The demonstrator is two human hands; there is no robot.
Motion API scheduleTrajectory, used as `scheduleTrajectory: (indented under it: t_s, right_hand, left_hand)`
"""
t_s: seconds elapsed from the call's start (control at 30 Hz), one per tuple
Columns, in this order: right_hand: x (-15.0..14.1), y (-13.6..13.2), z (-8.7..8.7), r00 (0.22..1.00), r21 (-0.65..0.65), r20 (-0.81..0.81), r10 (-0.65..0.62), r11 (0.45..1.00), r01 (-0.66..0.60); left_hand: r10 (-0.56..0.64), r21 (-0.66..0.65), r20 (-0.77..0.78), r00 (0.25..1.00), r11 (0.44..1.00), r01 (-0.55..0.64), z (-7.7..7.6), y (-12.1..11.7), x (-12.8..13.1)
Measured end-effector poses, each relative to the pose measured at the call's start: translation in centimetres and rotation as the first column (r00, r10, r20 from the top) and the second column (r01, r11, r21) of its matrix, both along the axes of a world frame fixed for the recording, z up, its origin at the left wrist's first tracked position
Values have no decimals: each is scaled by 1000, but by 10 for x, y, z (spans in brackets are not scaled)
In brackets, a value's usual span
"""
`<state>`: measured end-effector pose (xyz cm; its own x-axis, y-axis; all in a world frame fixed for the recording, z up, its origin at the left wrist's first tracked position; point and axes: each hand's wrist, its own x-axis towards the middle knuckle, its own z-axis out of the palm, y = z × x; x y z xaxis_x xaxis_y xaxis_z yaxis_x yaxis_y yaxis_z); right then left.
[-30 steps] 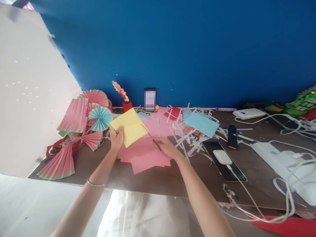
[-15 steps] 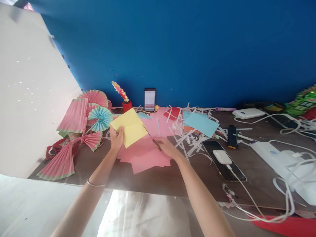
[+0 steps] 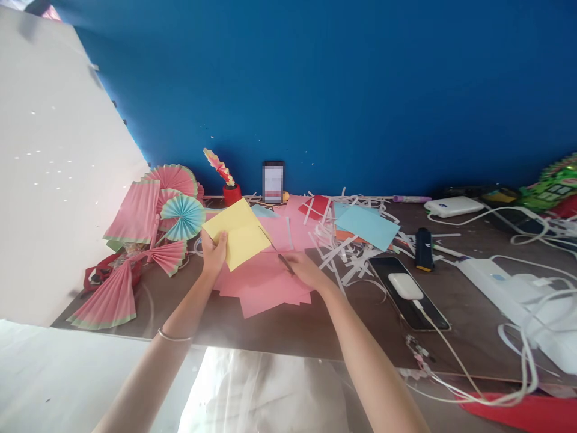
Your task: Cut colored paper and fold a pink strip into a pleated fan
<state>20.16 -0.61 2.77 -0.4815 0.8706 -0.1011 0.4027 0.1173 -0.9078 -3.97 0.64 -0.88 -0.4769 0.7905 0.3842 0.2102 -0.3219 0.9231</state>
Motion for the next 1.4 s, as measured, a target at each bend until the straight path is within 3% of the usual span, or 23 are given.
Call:
scheduleTrajectory:
  t_s: [1.4]
  right_hand:
    - [1,1,-4,999,-18,-37,-8,1000,8]
  left_hand:
    - [-54,-19,-15,998,998,54,1,-1,1]
